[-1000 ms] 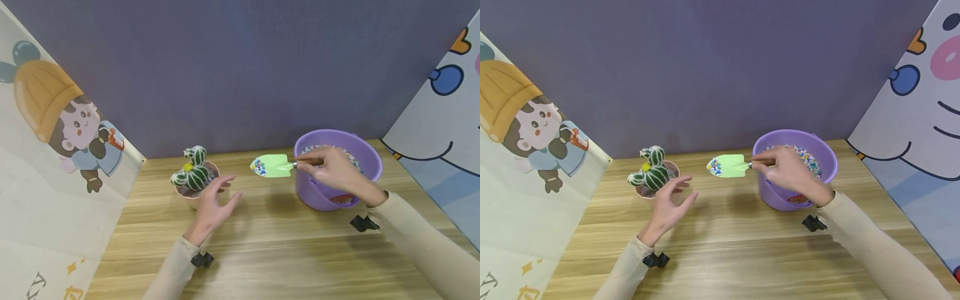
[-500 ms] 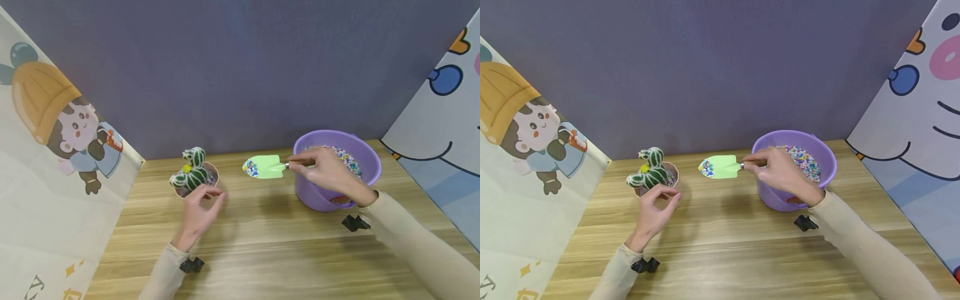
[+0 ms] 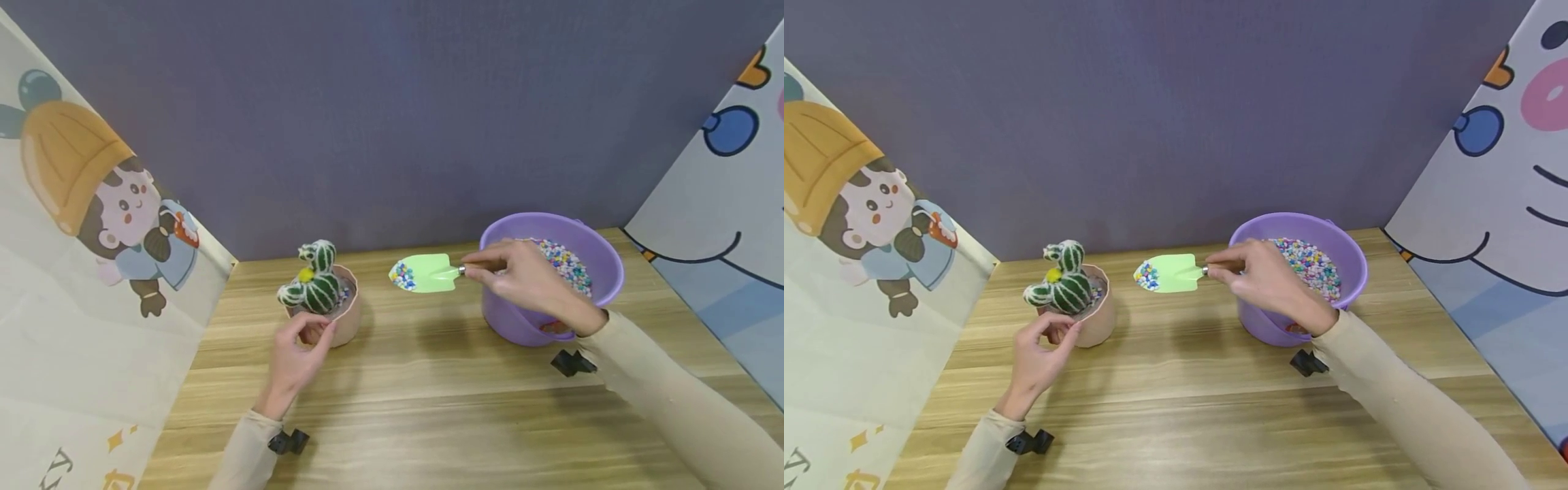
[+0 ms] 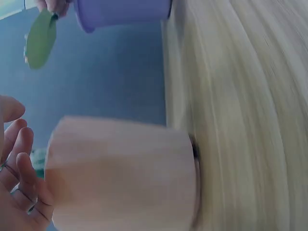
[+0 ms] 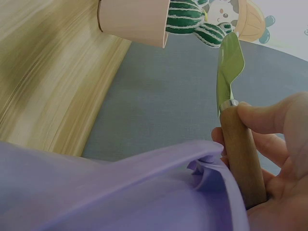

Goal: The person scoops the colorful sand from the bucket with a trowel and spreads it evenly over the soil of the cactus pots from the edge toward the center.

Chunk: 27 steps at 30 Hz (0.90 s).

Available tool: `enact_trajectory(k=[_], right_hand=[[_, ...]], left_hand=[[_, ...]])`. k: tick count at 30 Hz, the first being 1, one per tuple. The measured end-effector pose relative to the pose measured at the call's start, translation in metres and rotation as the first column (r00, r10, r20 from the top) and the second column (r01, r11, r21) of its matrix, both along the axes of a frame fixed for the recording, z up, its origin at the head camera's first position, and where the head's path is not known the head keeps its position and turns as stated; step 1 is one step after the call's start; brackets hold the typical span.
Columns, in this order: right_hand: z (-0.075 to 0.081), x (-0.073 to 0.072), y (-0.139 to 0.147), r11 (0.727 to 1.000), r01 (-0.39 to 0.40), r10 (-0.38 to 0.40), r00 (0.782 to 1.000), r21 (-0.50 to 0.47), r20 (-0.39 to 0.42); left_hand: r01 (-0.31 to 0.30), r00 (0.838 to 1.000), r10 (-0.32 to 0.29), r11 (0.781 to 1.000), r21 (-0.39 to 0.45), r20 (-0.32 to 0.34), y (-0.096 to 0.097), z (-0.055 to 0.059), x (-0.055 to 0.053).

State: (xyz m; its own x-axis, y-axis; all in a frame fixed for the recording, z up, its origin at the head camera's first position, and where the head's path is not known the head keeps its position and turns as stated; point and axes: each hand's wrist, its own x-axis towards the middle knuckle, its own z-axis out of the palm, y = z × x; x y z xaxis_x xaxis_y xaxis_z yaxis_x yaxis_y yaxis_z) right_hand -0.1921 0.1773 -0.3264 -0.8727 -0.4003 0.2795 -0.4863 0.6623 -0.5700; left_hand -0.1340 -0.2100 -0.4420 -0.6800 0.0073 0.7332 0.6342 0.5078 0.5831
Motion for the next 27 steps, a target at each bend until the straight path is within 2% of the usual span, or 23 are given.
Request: enact_trajectory(k=[4,7,11,16,21,24,27], right_hand=[[0.001,-0.001,-0.002,1.000,-0.010,0.010,1.000,0.002,0.005],[0.001,-0.002,-0.004,1.000,-0.014,0.014,1.000,-0.002,0.011],[0.002,-0.001,-0.005,1.000,-0.006,0.006,1.000,0.003,0.024],[0.003,-0.001,-0.010,1.000,-0.006,0.005,1.000,0.004,0.026],[0.003,-0.004,-0.016,1.000,-0.020,0.021,0.999,-0.017,0.027],[0.003,-0.005,-0.021,0.999,-0.026,0.026,0.999,-0.022,0.023],[0.002,-0.007,-0.026,1.000,-0.027,0.028,0.999,-0.014,0.019]], left_hand=[[-0.117,0.993,0.117,0.993,-0.008,0.004,-0.015,-0.005,0.001],[-0.163,0.987,0.163,0.987,-0.003,0.013,-0.025,-0.012,0.002],[-0.169,0.984,0.168,0.985,0.023,0.054,-0.036,-0.018,0.001],[-0.187,0.976,0.178,0.981,0.058,0.126,-0.046,-0.016,0.002],[-0.190,0.953,0.166,0.979,0.073,0.252,-0.052,-0.013,0.000],[-0.163,0.938,0.138,0.985,0.054,0.317,-0.055,-0.013,-0.001],[-0.131,0.930,0.107,0.990,0.045,0.352,-0.057,-0.014,-0.002]])
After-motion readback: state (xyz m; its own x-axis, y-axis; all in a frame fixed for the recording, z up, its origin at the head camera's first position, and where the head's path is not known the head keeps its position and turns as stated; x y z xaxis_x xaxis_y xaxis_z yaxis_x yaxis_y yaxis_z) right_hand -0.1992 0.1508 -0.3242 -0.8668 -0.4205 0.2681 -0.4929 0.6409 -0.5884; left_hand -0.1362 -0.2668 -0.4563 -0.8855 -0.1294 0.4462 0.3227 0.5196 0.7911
